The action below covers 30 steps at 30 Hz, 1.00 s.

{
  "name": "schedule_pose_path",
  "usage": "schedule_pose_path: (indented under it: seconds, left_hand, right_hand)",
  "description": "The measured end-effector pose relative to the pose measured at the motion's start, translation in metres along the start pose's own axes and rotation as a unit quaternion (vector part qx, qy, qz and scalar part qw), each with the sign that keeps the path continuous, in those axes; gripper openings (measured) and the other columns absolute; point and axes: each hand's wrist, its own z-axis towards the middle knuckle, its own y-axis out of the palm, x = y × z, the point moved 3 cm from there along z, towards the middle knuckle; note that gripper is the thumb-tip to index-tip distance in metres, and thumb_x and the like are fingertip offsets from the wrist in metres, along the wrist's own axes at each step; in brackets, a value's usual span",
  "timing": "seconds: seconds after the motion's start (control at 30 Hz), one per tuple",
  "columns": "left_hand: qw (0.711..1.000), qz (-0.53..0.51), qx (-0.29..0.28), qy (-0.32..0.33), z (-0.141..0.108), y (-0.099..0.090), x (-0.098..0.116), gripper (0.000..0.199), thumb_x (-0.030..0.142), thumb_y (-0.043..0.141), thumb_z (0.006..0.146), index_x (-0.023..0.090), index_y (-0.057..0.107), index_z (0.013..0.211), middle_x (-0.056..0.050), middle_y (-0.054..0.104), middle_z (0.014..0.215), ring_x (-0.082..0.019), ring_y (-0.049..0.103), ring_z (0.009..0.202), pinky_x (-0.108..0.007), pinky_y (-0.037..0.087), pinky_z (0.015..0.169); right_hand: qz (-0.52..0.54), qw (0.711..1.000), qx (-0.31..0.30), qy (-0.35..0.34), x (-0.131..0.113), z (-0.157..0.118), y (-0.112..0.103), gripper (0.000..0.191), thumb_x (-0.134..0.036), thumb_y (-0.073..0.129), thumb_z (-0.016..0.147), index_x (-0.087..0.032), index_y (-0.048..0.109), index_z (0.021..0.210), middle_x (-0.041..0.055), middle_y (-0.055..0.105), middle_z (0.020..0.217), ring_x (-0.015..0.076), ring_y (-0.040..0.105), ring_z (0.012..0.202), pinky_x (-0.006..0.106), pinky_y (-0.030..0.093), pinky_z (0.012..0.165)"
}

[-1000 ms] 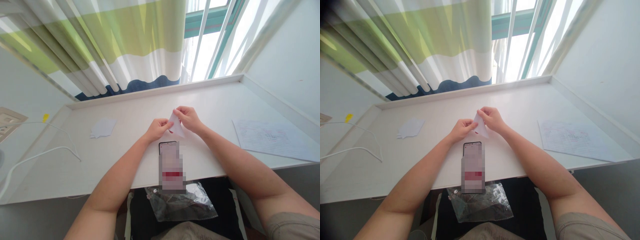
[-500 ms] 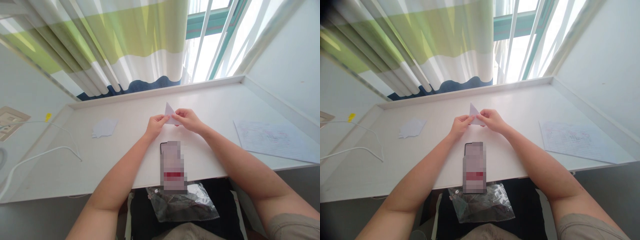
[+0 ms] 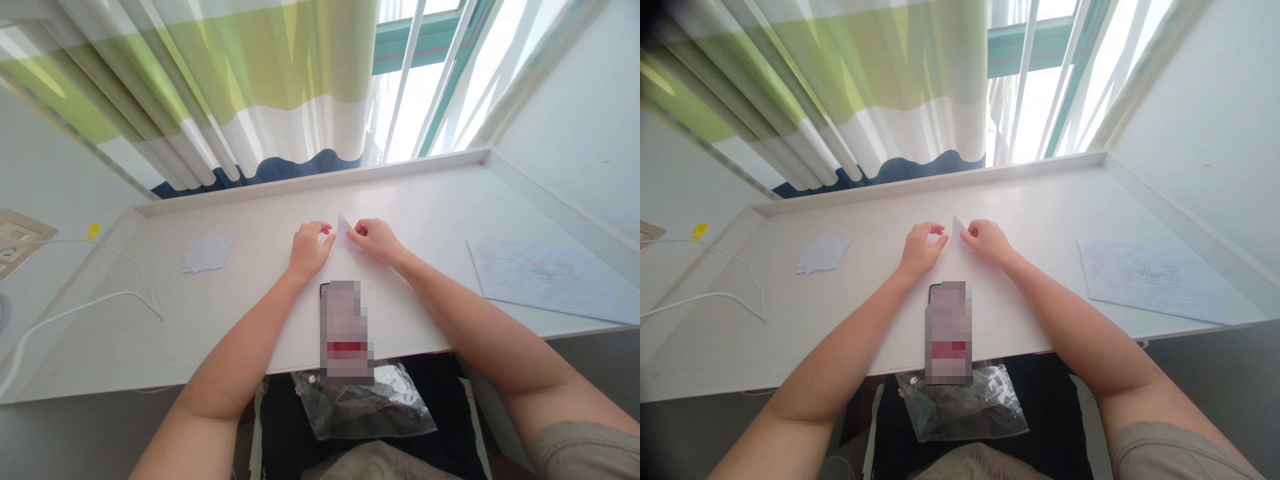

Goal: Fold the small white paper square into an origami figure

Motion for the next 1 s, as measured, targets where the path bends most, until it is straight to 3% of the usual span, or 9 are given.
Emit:
schedule_pose_path:
  seconds: [0.1, 0.2, 0.3, 0.43, 0.57, 0.73, 0.9, 1.0]
  left_hand:
    - [0.997, 0.043, -0.067, -0.003, -0.001, 0.002, -0.002, 0.017, 0.017, 0.065, 0.1, 0.024, 0.078, 0.108, -0.008, 0.081, 0.115, -0.031, 0.067, 0.121, -0.051, 0.05, 0.112]
    - [0.993, 0.071, -0.094, 0.0, -0.002, 0.003, -0.004, 0.018, 0.02, 0.066, 0.1, 0.026, 0.082, 0.105, -0.008, 0.081, 0.118, -0.033, 0.065, 0.125, -0.054, 0.049, 0.114]
    - [0.992, 0.078, -0.099, 0.012, -0.002, 0.003, -0.004, 0.02, 0.022, 0.066, 0.1, 0.027, 0.085, 0.103, -0.008, 0.08, 0.117, -0.033, 0.066, 0.122, -0.054, 0.049, 0.113]
    - [0.993, 0.063, -0.085, 0.047, -0.001, -0.002, -0.003, 0.025, 0.016, 0.062, 0.1, 0.025, 0.084, 0.108, -0.008, 0.082, 0.117, -0.03, 0.068, 0.121, -0.049, 0.051, 0.112]
    - [0.985, 0.053, -0.119, 0.112, -0.004, -0.002, -0.001, 0.03, 0.011, 0.061, 0.098, 0.025, 0.085, 0.109, -0.006, 0.084, 0.119, -0.027, 0.071, 0.12, -0.046, 0.053, 0.11]
    - [0.978, 0.051, -0.15, 0.136, -0.006, -0.002, -0.003, 0.026, 0.014, 0.064, 0.1, 0.026, 0.086, 0.106, -0.005, 0.085, 0.12, -0.027, 0.074, 0.118, -0.046, 0.055, 0.111]
    - [0.978, 0.044, -0.16, 0.128, -0.002, -0.004, -0.006, 0.024, 0.018, 0.066, 0.1, 0.028, 0.088, 0.104, -0.003, 0.086, 0.12, -0.027, 0.076, 0.119, -0.049, 0.056, 0.113]
    - [0.98, 0.025, -0.152, 0.126, 0.0, -0.005, -0.01, 0.024, 0.015, 0.067, 0.098, 0.028, 0.088, 0.102, -0.003, 0.087, 0.117, -0.027, 0.077, 0.118, -0.049, 0.058, 0.113]
  right_hand:
    - [-0.068, 0.998, -0.007, 0.009, 0.007, 0.002, -0.001, 0.026, -0.035, 0.066, 0.095, -0.022, 0.065, 0.073, 0.0065, 0.074, 0.081, 0.0221, 0.063, 0.076, 0.035, 0.042, 0.072]
    - [-0.08, 0.996, 0.024, -0.01, 0.016, 0.003, -0.003, 0.017, -0.035, 0.068, 0.093, -0.021, 0.074, 0.099, 0.0092, 0.075, 0.091, 0.0291, 0.067, 0.09, 0.04, 0.049, 0.082]
    - [-0.049, 0.993, 0.051, -0.095, 0.021, 0.004, -0.005, 0.035, -0.033, 0.071, 0.092, -0.021, 0.074, 0.124, 0.0127, 0.076, 0.111, 0.0341, 0.067, 0.11, 0.048, 0.052, 0.097]
    - [-0.057, 0.977, 0.001, -0.208, 0.021, 0.002, 0.0, 0.021, -0.032, 0.068, 0.097, -0.026, 0.08, 0.113, 0.0125, 0.075, 0.13, 0.0356, 0.064, 0.123, 0.055, 0.049, 0.109]
    - [-0.099, 0.973, -0.025, -0.205, 0.017, 0.002, 0.006, 0.017, -0.03, 0.065, 0.101, -0.025, 0.081, 0.103, 0.0124, 0.077, 0.128, 0.036, 0.064, 0.125, 0.057, 0.048, 0.11]
    - [-0.105, 0.975, -0.019, -0.196, 0.018, 0.002, 0.007, 0.019, -0.031, 0.065, 0.101, -0.023, 0.081, 0.108, 0.0141, 0.078, 0.126, 0.0364, 0.068, 0.122, 0.059, 0.05, 0.112]
    - [-0.055, 0.965, -0.043, -0.252, 0.023, 0.001, 0.006, 0.031, -0.035, 0.071, 0.098, -0.026, 0.079, 0.127, 0.0105, 0.072, 0.152, 0.0347, 0.064, 0.143, 0.06, 0.045, 0.124]
    - [-0.042, 0.962, -0.066, -0.261, 0.026, 0.001, 0.008, 0.031, -0.035, 0.07, 0.099, -0.027, 0.08, 0.127, 0.0084, 0.074, 0.151, 0.0321, 0.066, 0.144, 0.059, 0.045, 0.126]
